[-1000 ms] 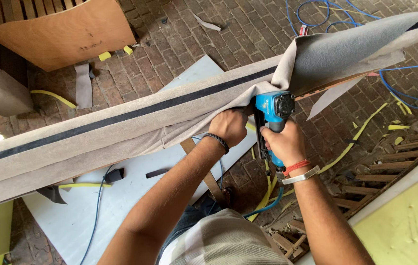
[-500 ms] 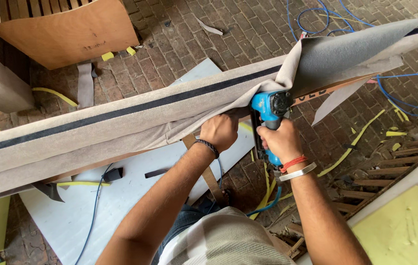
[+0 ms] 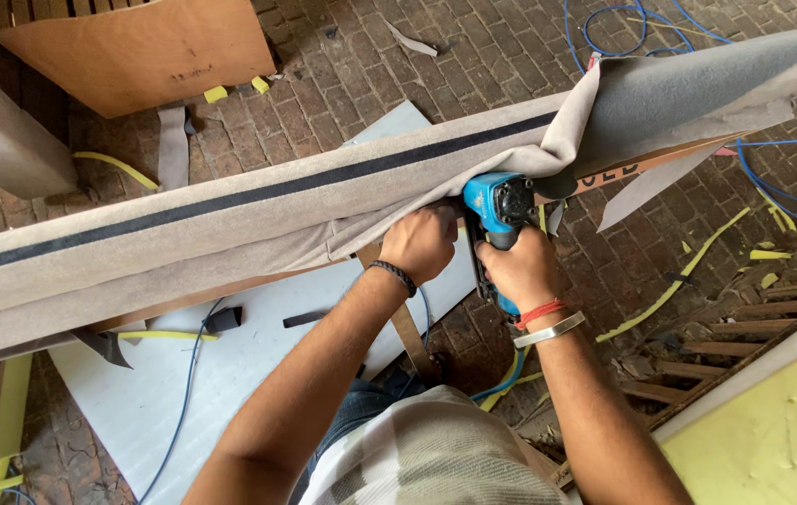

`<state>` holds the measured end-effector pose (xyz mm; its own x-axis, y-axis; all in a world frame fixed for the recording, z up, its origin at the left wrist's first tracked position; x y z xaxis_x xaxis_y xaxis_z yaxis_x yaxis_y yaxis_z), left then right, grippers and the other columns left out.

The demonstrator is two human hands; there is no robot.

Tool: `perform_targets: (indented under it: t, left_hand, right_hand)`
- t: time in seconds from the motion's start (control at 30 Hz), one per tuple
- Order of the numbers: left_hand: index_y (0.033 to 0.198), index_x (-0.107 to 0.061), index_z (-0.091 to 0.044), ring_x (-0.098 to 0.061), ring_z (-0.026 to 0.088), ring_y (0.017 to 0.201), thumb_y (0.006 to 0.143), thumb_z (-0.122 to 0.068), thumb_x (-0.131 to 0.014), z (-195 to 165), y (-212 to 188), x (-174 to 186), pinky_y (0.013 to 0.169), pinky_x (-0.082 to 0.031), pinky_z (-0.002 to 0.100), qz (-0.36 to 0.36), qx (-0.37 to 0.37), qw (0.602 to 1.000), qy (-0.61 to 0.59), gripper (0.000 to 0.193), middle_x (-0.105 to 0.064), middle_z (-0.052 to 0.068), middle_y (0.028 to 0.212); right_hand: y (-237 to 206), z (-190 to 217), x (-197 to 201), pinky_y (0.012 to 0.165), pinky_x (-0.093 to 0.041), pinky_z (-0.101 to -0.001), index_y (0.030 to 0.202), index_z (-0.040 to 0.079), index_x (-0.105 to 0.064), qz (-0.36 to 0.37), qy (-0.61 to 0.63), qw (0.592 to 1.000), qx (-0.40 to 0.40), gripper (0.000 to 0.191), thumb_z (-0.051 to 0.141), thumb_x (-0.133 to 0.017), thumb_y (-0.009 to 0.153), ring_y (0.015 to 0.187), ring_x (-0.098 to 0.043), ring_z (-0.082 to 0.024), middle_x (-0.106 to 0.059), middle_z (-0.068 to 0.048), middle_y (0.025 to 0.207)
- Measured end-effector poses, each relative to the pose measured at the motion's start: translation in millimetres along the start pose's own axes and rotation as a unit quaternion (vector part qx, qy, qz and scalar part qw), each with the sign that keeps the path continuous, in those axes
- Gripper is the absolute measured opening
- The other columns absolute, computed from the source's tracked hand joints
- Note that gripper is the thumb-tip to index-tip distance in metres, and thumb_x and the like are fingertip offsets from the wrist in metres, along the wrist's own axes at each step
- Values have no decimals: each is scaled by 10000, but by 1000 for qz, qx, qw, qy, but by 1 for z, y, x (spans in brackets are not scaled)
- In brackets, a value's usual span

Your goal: The person stretches beige upholstery fabric over a long padded wooden frame and staples it underneath using a pneumatic nail gun, working along the frame. They then trim the excess fabric with scissors and continue pulling and stapling the fabric taut along the edge.

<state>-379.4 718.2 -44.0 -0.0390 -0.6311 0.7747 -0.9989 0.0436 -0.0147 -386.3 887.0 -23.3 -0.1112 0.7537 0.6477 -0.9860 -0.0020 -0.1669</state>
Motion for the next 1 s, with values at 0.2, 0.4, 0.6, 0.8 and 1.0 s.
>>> perform_targets:
  t: [0.2, 0.4, 0.6, 0.8, 1.0]
  left_hand:
    - [1257, -699, -153, -716, 366, 862, 811, -29, -542, 3, -9, 5, 731, -583, 483, -73, -59, 992, 84, 489, -728, 200, 995]
    - [1374, -637, -136, -734, 250, 819, 909, -82, -598, 18, -11, 21, 627, -591, 392, -218, -191, 940, 183, 470, -757, 110, 1024]
    - [1427, -628, -212, -642, 176, 960, 981, -165, -623, 21, -18, 25, 734, -567, 334, -251, -248, 884, 305, 449, -626, 12, 1105]
    - [1487, -538, -207, -562, 283, 1121, 953, -179, -629, -4, -18, 45, 770, -519, 389, -307, -217, 842, 388, 542, -539, 147, 1384]
    - [1609, -291, -188, -421, 367, 1445, 866, -356, -683, 3, 41, 88, 1186, -375, 605, -145, -51, 859, 488, 857, -394, 183, 1547]
  right_hand:
    - [-3, 9, 2, 501, -530, -319, 815, 89, -730, 7, 79, 997, 15, 43, 116, -722, 782, 491, -661, -162, -684, -60, 592]
    - [-6, 13, 3, 503, -536, -316, 865, 91, -735, 30, 101, 994, -23, 75, 118, -735, 795, 501, -652, -151, -687, -58, 618]
    - [-4, 10, -2, 515, -543, -296, 870, 59, -728, 37, 79, 995, -39, 102, 139, -764, 817, 513, -662, -142, -694, -50, 624]
    - [6, 8, -12, 456, -511, -304, 868, -6, -683, 64, 175, 982, 16, 133, 87, -759, 813, 478, -621, -142, -659, -48, 623]
    - [10, 6, -18, 430, -454, -305, 941, 16, -690, 91, 207, 974, 29, 143, 56, -740, 813, 436, -568, -144, -622, -66, 580]
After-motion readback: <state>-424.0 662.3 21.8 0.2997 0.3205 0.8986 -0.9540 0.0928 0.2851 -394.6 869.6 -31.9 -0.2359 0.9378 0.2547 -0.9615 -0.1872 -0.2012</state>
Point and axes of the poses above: each hand's wrist, its own y-axis towards the middle knuckle, its own x-axis out of the back of the hand, z = x × y, the point moved 7 cm from there along y, towards the middle knuckle
